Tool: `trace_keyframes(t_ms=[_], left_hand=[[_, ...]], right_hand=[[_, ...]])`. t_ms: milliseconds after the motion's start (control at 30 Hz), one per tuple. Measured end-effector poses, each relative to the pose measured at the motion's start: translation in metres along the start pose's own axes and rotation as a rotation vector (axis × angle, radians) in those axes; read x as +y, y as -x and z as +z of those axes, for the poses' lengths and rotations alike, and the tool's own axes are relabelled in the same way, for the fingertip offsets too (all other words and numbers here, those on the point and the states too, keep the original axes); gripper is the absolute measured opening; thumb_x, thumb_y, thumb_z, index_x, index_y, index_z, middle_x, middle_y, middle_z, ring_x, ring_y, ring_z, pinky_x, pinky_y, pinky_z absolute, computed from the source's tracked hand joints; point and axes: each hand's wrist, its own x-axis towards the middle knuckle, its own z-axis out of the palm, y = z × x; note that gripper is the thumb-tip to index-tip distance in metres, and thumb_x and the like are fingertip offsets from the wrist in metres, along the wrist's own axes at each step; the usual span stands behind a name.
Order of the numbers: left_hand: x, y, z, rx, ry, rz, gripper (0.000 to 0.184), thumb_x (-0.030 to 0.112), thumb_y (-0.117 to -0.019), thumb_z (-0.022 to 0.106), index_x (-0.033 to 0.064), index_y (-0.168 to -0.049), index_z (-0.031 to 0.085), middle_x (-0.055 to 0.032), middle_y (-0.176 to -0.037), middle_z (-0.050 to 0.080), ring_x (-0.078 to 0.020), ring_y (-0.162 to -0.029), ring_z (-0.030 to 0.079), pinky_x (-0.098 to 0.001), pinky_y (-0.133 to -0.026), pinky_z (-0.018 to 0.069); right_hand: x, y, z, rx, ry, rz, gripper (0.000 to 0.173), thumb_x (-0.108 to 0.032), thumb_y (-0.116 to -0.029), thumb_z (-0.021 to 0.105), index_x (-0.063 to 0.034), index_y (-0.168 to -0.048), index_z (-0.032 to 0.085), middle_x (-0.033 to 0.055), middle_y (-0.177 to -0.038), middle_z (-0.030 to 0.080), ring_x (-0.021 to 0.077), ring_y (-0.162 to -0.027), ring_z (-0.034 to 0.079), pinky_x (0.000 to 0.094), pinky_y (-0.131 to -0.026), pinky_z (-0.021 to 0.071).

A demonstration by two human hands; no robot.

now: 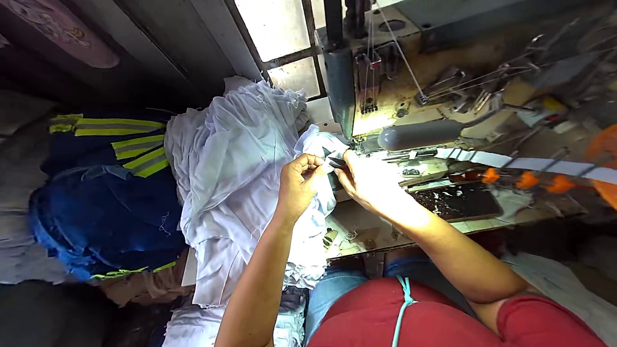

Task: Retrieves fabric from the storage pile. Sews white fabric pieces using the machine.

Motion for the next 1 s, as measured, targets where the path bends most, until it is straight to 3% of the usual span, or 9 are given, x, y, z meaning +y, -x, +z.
trace_keyframes(t_ms=[133,233,533,667,767,800,867,933,1000], left_hand=[[0.000,0.000,0.002,0.053,0.222,-0.150,0.015,-0.003,-0.0996,0.055,0.0020,-0.114,0.057,0.0036,-0.080,0.067,0.0016,-0.068,0.061,-0.0168,-0.065,0.0507],[0.001,0.001,0.001,0.071,0.319,-0.209,0.014,-0.005,-0.0999,0.052,0.0024,-0.112,0.055,0.0021,-0.083,0.068,-0.0003,-0.074,0.063,-0.0201,-0.072,0.0524],[-0.005,0.010,0.006,0.050,0.194,-0.065,0.013,-0.001,-0.1002,0.054,0.0017,-0.113,0.055,-0.0023,-0.085,0.068,-0.0027,-0.071,0.063,-0.0192,-0.066,0.0524],[-0.024,0.028,-0.004,0.204,-0.251,0.171,0.038,0.015,-0.0913,0.067,-0.0023,-0.124,0.058,-0.0165,-0.119,0.066,-0.0250,-0.112,0.064,-0.0439,-0.097,0.0516],[-0.032,0.060,-0.023,0.122,-0.547,-0.048,0.082,0.038,-0.0777,0.085,-0.0050,-0.139,0.052,-0.0265,-0.147,0.050,-0.0433,-0.136,0.048,-0.0629,-0.109,0.0398],[-0.036,0.069,-0.024,0.050,-0.630,-0.142,0.082,0.039,-0.0764,0.087,-0.0064,-0.137,0.055,-0.0284,-0.151,0.045,-0.0471,-0.140,0.042,-0.0664,-0.112,0.0334],[-0.051,0.085,-0.018,-0.044,-0.754,-0.150,0.045,0.027,-0.0849,0.080,-0.0053,-0.115,0.069,-0.0277,-0.146,0.052,-0.0485,-0.143,0.040,-0.0703,-0.116,0.0244],[-0.060,0.094,-0.017,0.043,-0.743,0.047,0.013,0.007,-0.0863,0.070,-0.0024,-0.095,0.074,-0.0205,-0.121,0.070,-0.0416,-0.128,0.058,-0.0688,-0.113,0.0316],[-0.041,0.098,-0.038,0.109,-0.495,0.106,0.014,0.001,-0.0907,0.062,-0.0052,-0.101,0.070,-0.0147,-0.103,0.072,-0.0257,-0.103,0.069,-0.0502,-0.100,0.0513]], right_hand=[[-0.005,0.003,0.004,0.039,0.006,0.008,0.021,-0.023,-0.0997,0.060,-0.0037,-0.106,0.064,0.0112,-0.072,0.063,0.0319,-0.065,0.068,0.0476,-0.054,0.0509],[-0.007,0.007,0.007,0.081,0.029,0.012,0.023,-0.023,-0.0994,0.060,-0.0014,-0.106,0.065,0.0125,-0.074,0.064,0.0328,-0.066,0.068,0.0482,-0.054,0.0517],[0.001,-0.009,0.014,0.067,0.063,-0.057,0.028,-0.030,-0.1065,0.051,-0.0050,-0.099,0.061,0.0096,-0.063,0.057,0.0313,-0.057,0.064,0.0458,-0.048,0.0478],[0.013,0.015,0.015,0.214,-0.075,-0.220,0.026,-0.024,-0.1039,0.053,-0.0038,-0.094,0.065,0.0072,-0.064,0.056,0.0250,-0.056,0.060,0.0406,-0.049,0.0464],[0.039,0.060,0.028,0.236,-0.133,-0.235,0.030,-0.025,-0.1026,0.055,-0.0003,-0.091,0.068,0.0108,-0.070,0.063,0.0252,-0.063,0.064,0.0411,-0.057,0.0531],[0.050,0.074,0.036,0.200,-0.140,-0.210,0.029,-0.023,-0.1019,0.056,0.0002,-0.092,0.069,0.0120,-0.072,0.066,0.0258,-0.063,0.066,0.0415,-0.057,0.0543],[0.067,0.095,0.053,0.150,-0.118,-0.193,0.025,-0.018,-0.1012,0.056,-0.0010,-0.096,0.074,0.0140,-0.083,0.072,0.0285,-0.075,0.072,0.0427,-0.065,0.0585],[0.076,0.101,0.064,0.148,-0.065,-0.220,0.022,-0.014,-0.1003,0.057,-0.0032,-0.095,0.076,0.0145,-0.087,0.071,0.0303,-0.081,0.072,0.0421,-0.069,0.0587],[0.081,0.103,0.068,0.147,-0.033,-0.241,0.020,-0.014,-0.0991,0.059,-0.0045,-0.097,0.077,0.0152,-0.091,0.072,0.0324,-0.086,0.071,0.0439,-0.075,0.0582]])
